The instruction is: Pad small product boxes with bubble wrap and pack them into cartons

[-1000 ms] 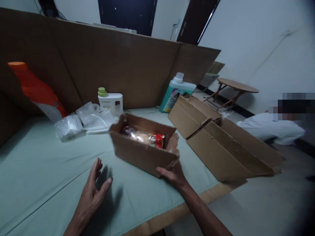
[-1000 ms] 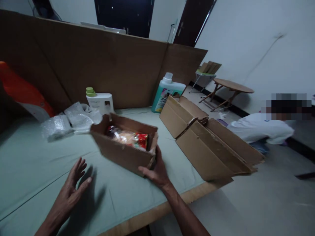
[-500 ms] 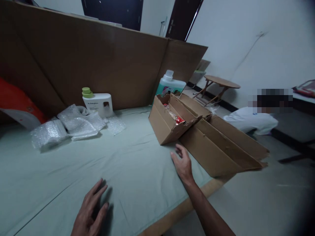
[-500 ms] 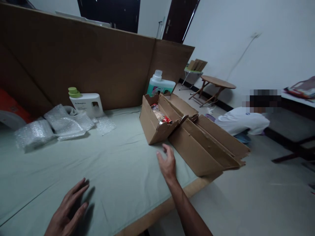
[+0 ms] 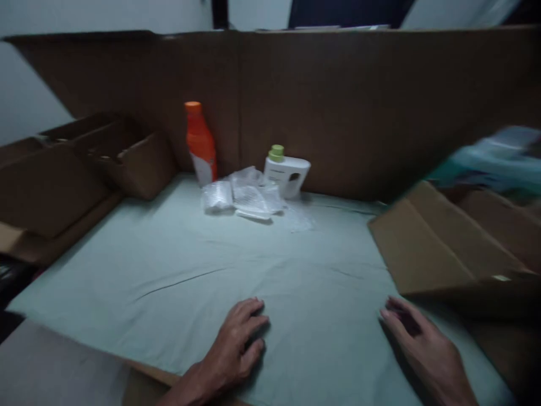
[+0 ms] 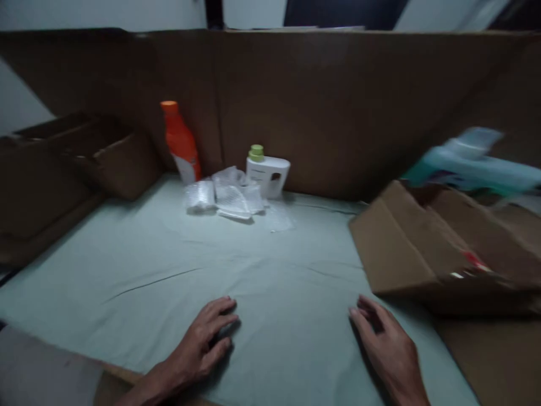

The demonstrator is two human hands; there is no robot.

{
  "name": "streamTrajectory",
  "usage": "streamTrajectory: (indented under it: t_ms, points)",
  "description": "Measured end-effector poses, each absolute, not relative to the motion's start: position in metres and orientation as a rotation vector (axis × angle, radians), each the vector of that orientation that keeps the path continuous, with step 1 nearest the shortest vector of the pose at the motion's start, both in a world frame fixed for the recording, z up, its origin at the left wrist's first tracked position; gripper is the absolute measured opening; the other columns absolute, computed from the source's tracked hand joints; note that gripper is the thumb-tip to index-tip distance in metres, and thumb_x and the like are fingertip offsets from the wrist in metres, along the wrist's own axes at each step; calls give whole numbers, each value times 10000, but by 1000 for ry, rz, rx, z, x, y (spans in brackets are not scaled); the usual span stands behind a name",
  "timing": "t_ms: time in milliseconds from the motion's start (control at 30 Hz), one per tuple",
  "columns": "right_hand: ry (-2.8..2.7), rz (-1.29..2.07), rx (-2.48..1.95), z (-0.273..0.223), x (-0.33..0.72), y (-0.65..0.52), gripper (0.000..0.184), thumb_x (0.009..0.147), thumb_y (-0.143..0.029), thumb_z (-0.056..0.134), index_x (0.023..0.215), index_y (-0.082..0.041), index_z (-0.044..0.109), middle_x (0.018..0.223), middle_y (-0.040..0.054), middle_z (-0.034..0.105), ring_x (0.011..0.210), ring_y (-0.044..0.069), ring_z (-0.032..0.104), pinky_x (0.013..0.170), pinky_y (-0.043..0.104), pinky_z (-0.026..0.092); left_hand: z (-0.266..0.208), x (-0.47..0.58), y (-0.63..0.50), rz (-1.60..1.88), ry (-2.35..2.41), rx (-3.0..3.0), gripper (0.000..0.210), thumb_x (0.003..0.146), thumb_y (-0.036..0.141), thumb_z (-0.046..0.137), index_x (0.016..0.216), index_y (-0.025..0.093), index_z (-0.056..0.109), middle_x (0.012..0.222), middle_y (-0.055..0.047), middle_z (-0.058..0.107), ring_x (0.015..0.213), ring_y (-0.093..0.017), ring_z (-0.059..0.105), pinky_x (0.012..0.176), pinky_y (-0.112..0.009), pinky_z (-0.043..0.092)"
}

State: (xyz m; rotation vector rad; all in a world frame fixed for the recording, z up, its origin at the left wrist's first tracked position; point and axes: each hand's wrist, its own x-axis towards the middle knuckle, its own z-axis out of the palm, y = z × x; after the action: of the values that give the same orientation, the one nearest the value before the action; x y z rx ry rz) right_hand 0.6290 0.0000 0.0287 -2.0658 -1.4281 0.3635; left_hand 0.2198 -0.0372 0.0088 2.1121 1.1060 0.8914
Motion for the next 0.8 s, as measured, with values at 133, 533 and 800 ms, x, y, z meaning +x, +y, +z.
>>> streamTrajectory:
  t_ms: [133, 533, 800]
  points:
    - [-1833, 224, -1771, 6, 580, 24, 447, 851, -597, 569, 1070, -244, 735, 1123, 134, 753, 1030, 362, 708, 844, 522, 580, 29, 214, -37, 690, 1051, 2065, 466, 854, 203, 640, 1319, 199, 607, 1464, -145, 566, 1431, -290, 454, 1188, -513, 379]
    - [-2423, -322, -1031, -5, 404, 88, 424, 994, -338, 465, 1375, -187, 574, 1400, 112, 634, 1254, 268, 602, 950, 389, 497, 143, -20, 194, 1326, 2476, 1754, 725, 781, 243, 735, 1454, 143, 483, 1652, -200, 256, 1530, -365, 249, 1251, -548, 221]
    - [-2455, -381, -1009, -1, 410, 90, 443, 992, -338, 461, 1406, -197, 533, 1395, 108, 629, 1259, 260, 587, 946, 382, 468, 172, -82, 274, 1348, 2504, 1518, 142, 830, 215, 674, 849, 80, 711, 1637, -169, 309, 1511, -420, 253, 1225, -638, 235]
